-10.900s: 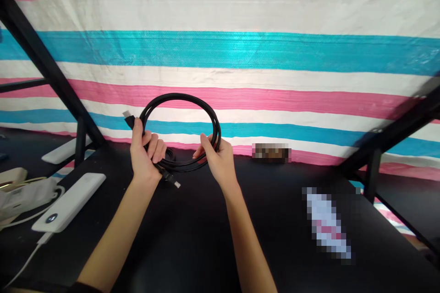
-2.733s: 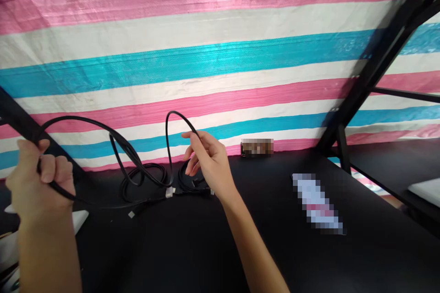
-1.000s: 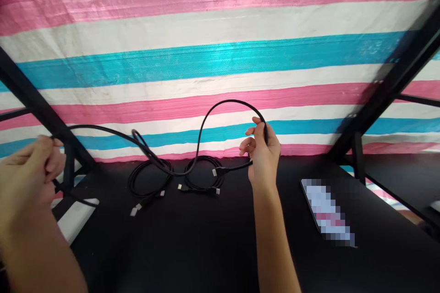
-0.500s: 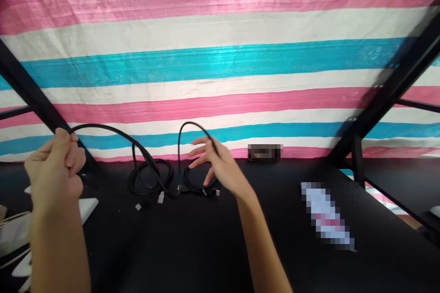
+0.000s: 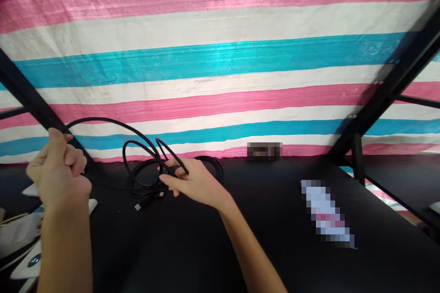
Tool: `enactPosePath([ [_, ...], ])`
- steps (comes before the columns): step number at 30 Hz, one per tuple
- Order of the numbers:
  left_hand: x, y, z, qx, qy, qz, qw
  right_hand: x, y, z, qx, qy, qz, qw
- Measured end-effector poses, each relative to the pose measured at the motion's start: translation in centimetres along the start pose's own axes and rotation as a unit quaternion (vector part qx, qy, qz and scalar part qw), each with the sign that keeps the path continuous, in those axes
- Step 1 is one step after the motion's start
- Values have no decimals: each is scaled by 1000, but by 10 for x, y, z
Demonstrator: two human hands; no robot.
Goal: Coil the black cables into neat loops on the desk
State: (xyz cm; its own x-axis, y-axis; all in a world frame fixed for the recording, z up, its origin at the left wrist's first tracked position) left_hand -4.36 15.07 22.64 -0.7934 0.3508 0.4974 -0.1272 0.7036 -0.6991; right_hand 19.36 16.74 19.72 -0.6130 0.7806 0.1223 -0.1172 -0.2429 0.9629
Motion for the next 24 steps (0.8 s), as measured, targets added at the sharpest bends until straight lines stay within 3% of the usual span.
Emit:
enactPosePath([
  [7, 22, 10, 15, 47, -52, -24, 997, -7, 6, 25, -13, -102, 53, 993],
  [12, 33, 13, 25, 53, -82, -28, 995, -19, 4, 54, -10, -232, 114, 966],
  [18, 45, 11, 39, 69, -105, -36, 991, -31, -7, 92, -5, -378, 109, 919],
  [24, 54, 3, 54, 55, -138, -10, 989, -35, -18, 113, -2, -434, 101, 895],
])
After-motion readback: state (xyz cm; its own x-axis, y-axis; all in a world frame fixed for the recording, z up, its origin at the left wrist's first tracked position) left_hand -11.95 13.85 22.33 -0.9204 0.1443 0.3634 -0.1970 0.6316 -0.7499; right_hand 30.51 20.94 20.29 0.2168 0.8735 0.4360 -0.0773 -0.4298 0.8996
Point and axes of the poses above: each hand's wrist, its own x-axis towards the middle knuckle, its own z-axis out of the back of the hand, y = z × x, the point moved 1 cm from there along x, towards the middle knuckle, and after that the axes turned 4 degrees about -z, right-handed, at the moved point
